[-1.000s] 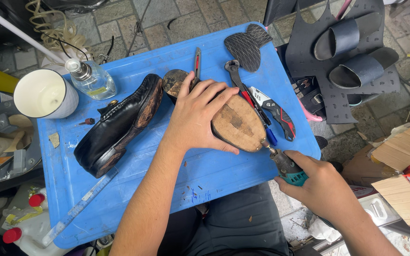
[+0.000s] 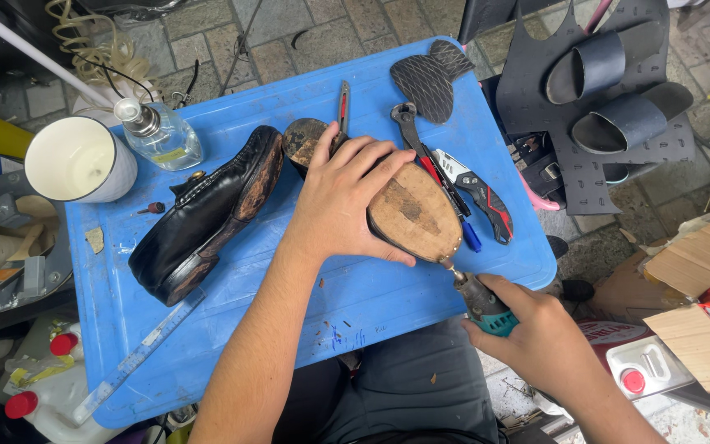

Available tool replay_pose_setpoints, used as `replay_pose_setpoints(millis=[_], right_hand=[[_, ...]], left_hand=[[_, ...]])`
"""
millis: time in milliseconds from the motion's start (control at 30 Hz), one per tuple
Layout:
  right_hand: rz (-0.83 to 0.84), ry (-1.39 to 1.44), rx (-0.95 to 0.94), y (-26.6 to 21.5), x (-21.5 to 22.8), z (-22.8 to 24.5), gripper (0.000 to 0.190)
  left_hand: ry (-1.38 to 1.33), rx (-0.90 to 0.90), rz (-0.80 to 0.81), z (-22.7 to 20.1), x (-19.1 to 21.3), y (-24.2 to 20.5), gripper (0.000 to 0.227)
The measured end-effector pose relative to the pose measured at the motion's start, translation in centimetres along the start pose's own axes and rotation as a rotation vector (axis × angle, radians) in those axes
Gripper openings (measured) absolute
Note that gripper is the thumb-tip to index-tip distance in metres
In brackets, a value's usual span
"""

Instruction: The person uses a rotary grinding tool to smooth the soles of two black leather shoes. They hold each shoe with one hand and grind the sole surface with the other, rotating the shoes to cover different areas.

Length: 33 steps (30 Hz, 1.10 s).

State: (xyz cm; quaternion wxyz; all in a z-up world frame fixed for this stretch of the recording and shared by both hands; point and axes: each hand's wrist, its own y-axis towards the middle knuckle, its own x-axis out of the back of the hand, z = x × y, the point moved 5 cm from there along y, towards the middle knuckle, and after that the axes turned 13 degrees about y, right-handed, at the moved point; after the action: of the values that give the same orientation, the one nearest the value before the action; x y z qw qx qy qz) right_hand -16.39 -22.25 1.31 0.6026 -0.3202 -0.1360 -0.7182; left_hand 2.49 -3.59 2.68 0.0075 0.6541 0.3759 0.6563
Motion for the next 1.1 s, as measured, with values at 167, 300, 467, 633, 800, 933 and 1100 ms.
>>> replay_pose_setpoints(millis=[167,300,467,633,800,933,1100], right_hand=[[-0.033,-0.006,0.066,0.1,-0.2,0.2,0.064],[-0.039,0.015,0.072,-0.2,-0.4,-0.3,0.064],[-0.076,0.012,0.204,-0.3,-0.7,0.1,0.062],[-0.068,0.033,0.119,-0.2,-0.9,-0.8,0.061],[-0.14,0.219,0.094,-0.4,1.1,-2.8,0.051],[-0.079,0.747,0.186,0.7,3.4,-4.8,0.043],[0.109,1.213,0.162,4.0,3.0,-6.8,0.055]], left_hand=[[0.01,0.006,0.002,0.0,0.0,-0.1,0.126],[0.007,0.001,-0.001,-0.1,-0.1,0.0,0.127],[-0.001,0.005,-0.01,0.0,-0.1,0.0,0.128],[-0.002,0.011,-0.006,0.0,-0.1,0.0,0.127],[0.003,0.026,-0.009,-0.3,-0.1,-0.3,0.126],[-0.022,0.057,-0.034,-1.2,-0.1,-1.4,0.122],[-0.041,0.115,-0.082,-2.9,-0.2,-2.5,0.116]])
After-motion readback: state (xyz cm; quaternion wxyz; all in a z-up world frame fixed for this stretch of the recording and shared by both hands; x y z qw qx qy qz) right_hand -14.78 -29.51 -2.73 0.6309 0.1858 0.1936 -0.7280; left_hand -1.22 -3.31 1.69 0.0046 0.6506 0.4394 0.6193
